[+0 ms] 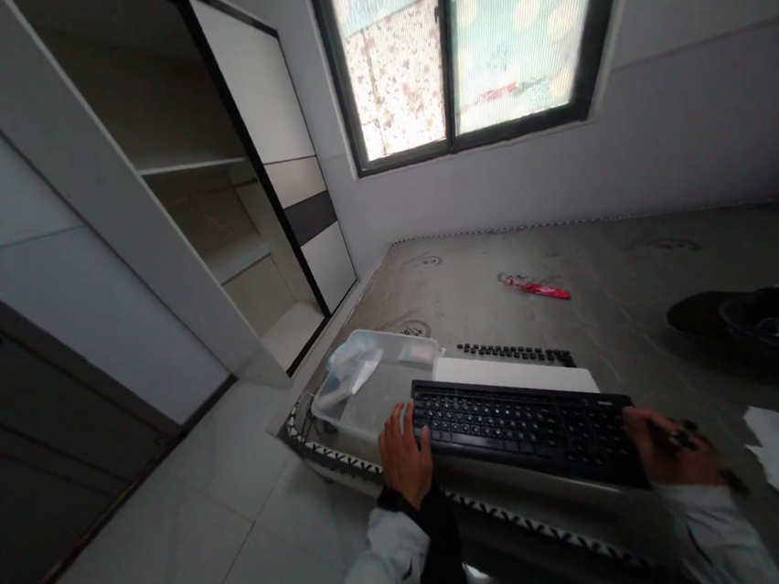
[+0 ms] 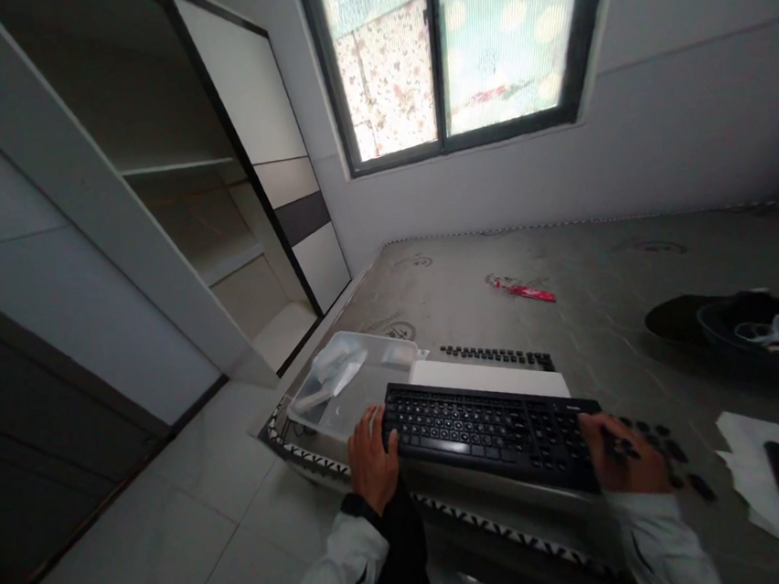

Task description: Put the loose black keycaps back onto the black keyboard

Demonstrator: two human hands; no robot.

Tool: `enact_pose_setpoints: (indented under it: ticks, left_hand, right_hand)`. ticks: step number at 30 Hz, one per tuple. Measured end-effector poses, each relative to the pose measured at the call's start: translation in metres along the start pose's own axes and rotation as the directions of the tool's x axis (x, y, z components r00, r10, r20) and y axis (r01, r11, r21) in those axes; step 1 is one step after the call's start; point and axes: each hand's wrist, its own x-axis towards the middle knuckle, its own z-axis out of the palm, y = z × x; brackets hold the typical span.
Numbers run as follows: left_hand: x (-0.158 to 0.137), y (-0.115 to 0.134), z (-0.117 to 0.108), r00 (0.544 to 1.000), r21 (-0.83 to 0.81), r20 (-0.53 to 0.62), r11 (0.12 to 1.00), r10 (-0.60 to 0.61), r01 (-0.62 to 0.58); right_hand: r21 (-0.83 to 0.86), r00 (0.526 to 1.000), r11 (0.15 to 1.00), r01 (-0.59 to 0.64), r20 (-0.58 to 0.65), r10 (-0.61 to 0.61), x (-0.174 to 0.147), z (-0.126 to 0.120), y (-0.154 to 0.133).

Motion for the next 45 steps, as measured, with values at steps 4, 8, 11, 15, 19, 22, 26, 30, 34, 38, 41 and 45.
enact_pose_setpoints:
  ticks: [4,8,11,15,19,22,26,30,34,38,41,45]
  left_hand:
    - [0.001,-0.003,0.008,0.998,-0.018,0.035,0.999,0.043,-0.042]
    - [-0.002,-0.006,0.015,0.997,-0.035,0.065,0.999,0.04,-0.038]
    - [-0.003,-0.007,0.016,0.996,-0.057,0.081,0.998,0.034,-0.029]
    - [-0.002,-0.008,0.013,0.994,-0.076,0.11,0.997,0.028,-0.02]
    - [-0.002,-0.01,0.013,0.993,-0.095,0.117,0.995,0.029,-0.018]
    - [-0.003,-0.011,0.015,0.994,-0.097,0.107,0.995,0.033,-0.023]
    - [-0.003,-0.011,0.017,0.995,-0.084,0.092,0.996,0.03,-0.022]
    - [-0.002,-0.011,0.019,0.996,-0.082,0.091,0.997,0.02,-0.013]
    - [-0.001,-0.011,0.02,0.995,-0.073,0.093,0.997,0.017,-0.01]
    - [0.0,-0.01,0.017,0.992,-0.095,0.125,0.995,0.015,-0.003]
    - [0.001,-0.01,0.016,0.99,-0.105,0.142,0.994,0.007,0.008]
    - [0.0,-0.009,0.016,0.988,-0.112,0.156,0.994,-0.005,0.023]
  right_hand:
    - [0.387,0.992,0.921,-0.05,0.129,0.0,-0.031,0.036,-0.071]
    - [0.767,0.964,0.614,-0.186,0.264,-0.038,-0.043,0.085,-0.14]
    - [0.894,0.921,0.231,-0.385,0.389,0.028,-0.036,0.119,-0.183]
    - [0.75,0.746,-0.04,-0.66,0.661,0.081,-0.02,0.157,-0.216]
    - [0.676,0.666,-0.063,-0.735,0.736,0.121,-0.013,0.186,-0.224]
    - [0.666,0.657,-0.049,-0.745,0.744,0.125,-0.013,0.202,-0.225]
    - [0.639,0.631,-0.055,-0.767,0.768,0.11,-0.014,0.212,-0.223]
    - [0.628,0.622,-0.055,-0.776,0.777,0.101,-0.016,0.218,-0.219]
    - [0.63,0.626,-0.043,-0.775,0.776,0.082,-0.017,0.224,-0.216]
    - [0.625,0.622,-0.019,-0.78,0.779,0.078,-0.018,0.229,-0.218]
    - [0.625,0.623,0.005,-0.781,0.778,0.084,-0.018,0.232,-0.221]
    - [0.63,0.63,0.04,-0.776,0.77,0.097,-0.018,0.233,-0.222]
